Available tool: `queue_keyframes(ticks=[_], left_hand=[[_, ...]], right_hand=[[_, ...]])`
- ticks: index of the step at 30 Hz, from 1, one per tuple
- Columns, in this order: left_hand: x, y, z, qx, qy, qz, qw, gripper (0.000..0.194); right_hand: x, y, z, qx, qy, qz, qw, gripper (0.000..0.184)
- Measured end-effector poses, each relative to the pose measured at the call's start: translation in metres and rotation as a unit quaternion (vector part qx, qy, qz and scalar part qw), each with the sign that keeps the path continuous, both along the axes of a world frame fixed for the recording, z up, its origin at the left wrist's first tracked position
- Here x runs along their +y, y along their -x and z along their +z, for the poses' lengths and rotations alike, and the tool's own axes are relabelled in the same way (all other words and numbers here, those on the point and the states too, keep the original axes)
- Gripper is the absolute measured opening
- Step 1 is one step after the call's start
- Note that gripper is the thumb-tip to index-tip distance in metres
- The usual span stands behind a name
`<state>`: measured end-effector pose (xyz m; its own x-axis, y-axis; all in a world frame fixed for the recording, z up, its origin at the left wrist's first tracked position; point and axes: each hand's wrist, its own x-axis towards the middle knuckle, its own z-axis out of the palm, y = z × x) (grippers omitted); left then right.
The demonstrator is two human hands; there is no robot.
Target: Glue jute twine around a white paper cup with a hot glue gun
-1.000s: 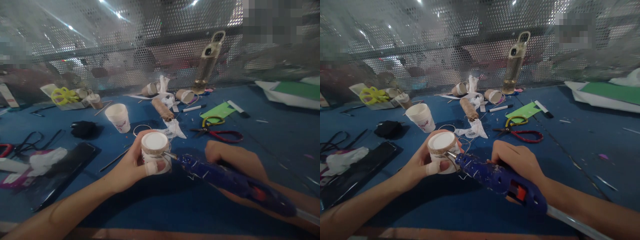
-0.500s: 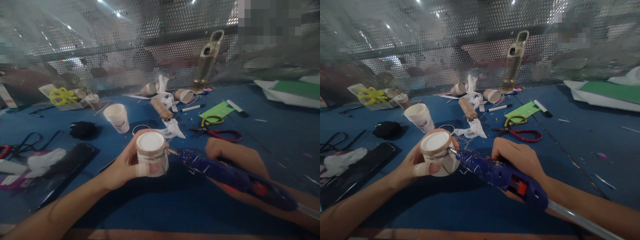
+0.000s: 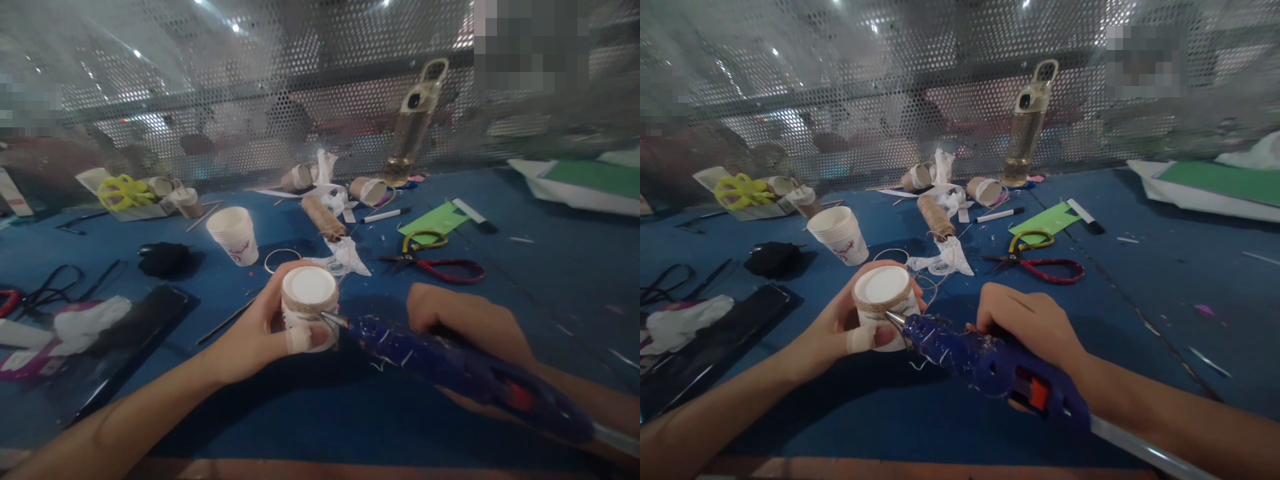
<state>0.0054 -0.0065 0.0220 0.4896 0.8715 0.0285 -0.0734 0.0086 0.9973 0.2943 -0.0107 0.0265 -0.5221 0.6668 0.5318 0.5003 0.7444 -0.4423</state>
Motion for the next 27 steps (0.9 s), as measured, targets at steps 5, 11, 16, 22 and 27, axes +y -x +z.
queue_keyframes(ticks=[5,11,16,22,27], left_hand=[[0.001,0.001,-0.001,0.005,0.004,0.007,1.0,0.062],[0.005,0.0,-0.002,-0.021,0.016,0.049,0.998,0.058],[-0.001,-0.012,-0.004,-0.005,0.026,0.07,0.997,0.058],[-0.007,-0.028,-0.004,-0.015,0.014,0.062,0.998,0.056],[-0.007,-0.031,-0.002,0.001,-0.008,0.08,0.997,0.056]], right_hand=[[-0.003,0.004,0.002,0.011,0.002,0.003,1.0,0.021],[0.001,0.007,-0.001,0.074,0.08,-0.057,0.992,0.025],[0.003,0.016,-0.002,0.141,0.108,-0.084,0.981,0.019],[-0.005,0.033,-0.002,0.242,0.233,-0.017,0.942,0.028],[-0.008,0.037,-0.006,0.271,0.325,0.018,0.906,0.042]])
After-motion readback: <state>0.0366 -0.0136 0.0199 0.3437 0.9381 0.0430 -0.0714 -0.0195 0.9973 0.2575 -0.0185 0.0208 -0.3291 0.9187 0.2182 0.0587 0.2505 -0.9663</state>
